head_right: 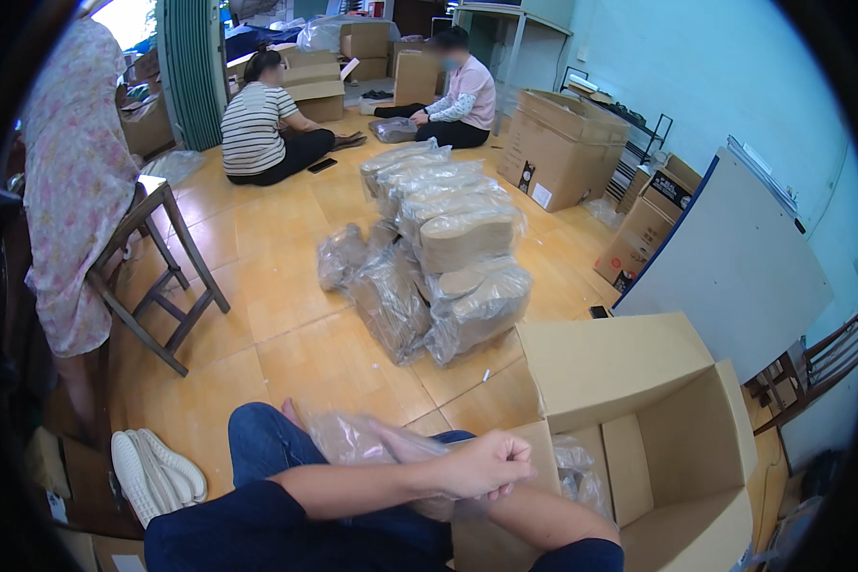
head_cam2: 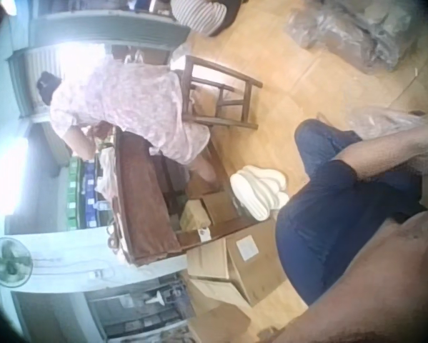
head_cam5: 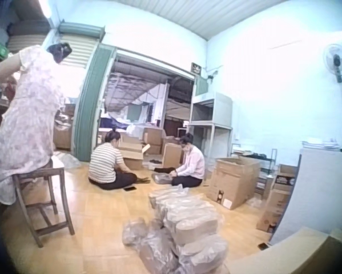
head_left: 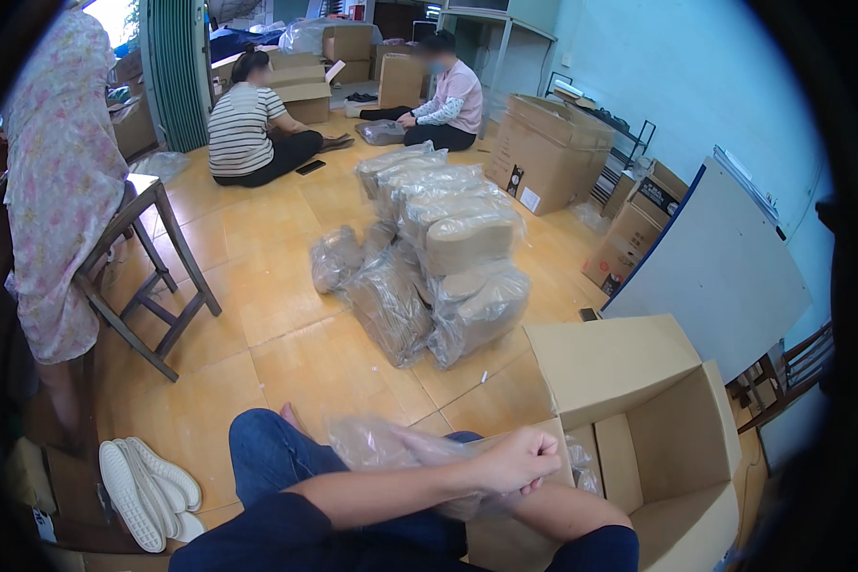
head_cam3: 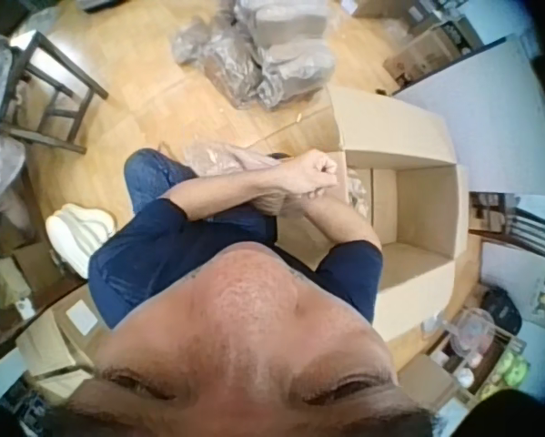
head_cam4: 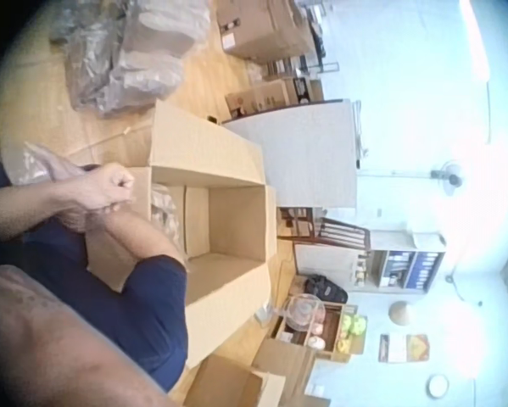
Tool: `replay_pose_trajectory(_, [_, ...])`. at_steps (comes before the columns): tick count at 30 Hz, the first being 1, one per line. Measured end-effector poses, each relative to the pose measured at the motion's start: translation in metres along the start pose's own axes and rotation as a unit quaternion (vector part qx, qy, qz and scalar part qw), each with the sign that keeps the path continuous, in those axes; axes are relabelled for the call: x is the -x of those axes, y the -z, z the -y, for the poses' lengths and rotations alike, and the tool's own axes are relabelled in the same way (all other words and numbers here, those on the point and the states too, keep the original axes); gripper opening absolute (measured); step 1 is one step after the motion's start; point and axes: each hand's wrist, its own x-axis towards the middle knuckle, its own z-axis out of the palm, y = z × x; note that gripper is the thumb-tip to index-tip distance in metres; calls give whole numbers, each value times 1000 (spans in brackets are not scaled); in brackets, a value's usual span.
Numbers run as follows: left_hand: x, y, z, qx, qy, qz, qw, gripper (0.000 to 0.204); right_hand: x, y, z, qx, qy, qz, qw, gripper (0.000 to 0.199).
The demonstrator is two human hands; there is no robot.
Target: The person sits on the floor and unpacks stacks of shoe insoles from plastic bags. They separate the insoles, inspect them, and place them into a cardboard box. The person repeats this process with multiple stacks of insoles.
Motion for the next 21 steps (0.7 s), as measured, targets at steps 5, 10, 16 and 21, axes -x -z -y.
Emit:
replay_pose_trajectory(5, [11, 5, 17, -11, 38, -34, 999, 32, 2, -13, -5, 21, -28, 6, 999, 74])
replay_pose_trajectory(10, [15, 4, 15, -1, 21, 38, 999, 30, 4, -12, -4, 2, -26, -35, 999, 76])
replay_pose_trajectory(16, [5, -10, -1, -162, -53, 89, 981, 32, 22, -5, -3, -64, 28, -152, 986, 79])
replay_pose_trajectory(21, [21, -15, -8, -262, -219, 75, 937, 27, 36, 4, 2, -94, 75, -218, 968, 82])
